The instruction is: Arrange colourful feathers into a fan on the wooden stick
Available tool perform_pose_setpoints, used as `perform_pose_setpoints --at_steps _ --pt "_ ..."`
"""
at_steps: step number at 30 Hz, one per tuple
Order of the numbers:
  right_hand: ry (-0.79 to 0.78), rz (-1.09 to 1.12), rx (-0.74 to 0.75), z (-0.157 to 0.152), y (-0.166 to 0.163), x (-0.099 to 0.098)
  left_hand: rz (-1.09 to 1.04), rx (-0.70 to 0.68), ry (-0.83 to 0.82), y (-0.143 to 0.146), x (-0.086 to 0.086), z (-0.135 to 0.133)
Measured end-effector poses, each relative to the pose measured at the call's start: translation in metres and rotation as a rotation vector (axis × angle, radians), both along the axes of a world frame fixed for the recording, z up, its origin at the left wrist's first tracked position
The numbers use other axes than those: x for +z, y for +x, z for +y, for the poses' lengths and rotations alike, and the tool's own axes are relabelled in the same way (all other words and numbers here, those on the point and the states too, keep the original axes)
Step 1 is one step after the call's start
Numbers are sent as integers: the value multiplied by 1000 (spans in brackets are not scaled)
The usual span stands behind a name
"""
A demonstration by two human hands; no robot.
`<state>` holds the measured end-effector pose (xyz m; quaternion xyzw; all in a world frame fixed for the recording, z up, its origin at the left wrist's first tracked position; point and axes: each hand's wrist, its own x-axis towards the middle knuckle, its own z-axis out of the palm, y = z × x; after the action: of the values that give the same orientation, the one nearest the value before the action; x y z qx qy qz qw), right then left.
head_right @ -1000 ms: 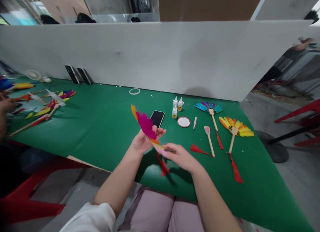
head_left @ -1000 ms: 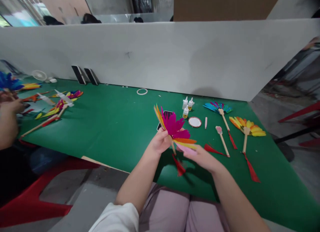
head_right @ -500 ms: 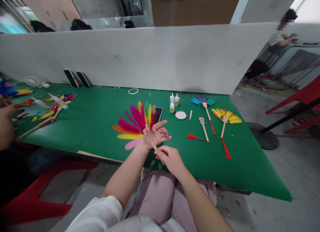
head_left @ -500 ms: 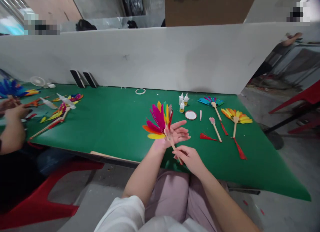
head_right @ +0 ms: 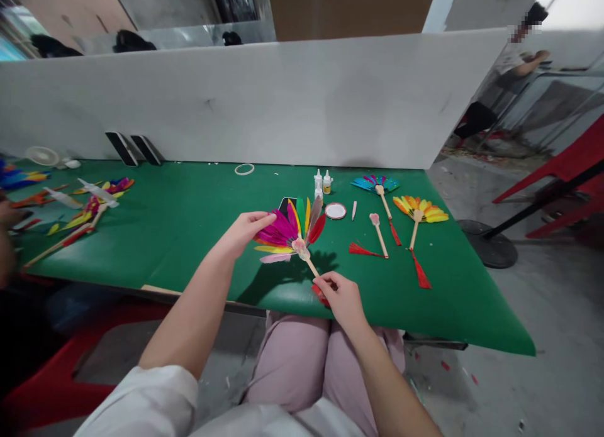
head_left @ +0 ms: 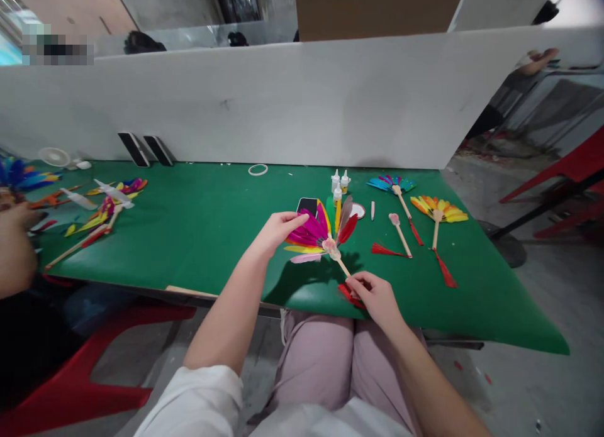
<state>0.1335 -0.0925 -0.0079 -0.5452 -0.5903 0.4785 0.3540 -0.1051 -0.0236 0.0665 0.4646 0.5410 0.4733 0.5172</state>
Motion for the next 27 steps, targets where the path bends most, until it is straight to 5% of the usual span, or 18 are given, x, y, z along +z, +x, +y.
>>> perform_pose_setpoints --at_steps 15,21,27 --pt "-184 148 -6 1 -2 0 23 1 6 12 -14 11" --pt "-49 -1 -28 1 -1 -3 206 12 40 11 -10 13" --pt "18 -86 -3 0 0 -9 240 -130 0 8 -5 20"
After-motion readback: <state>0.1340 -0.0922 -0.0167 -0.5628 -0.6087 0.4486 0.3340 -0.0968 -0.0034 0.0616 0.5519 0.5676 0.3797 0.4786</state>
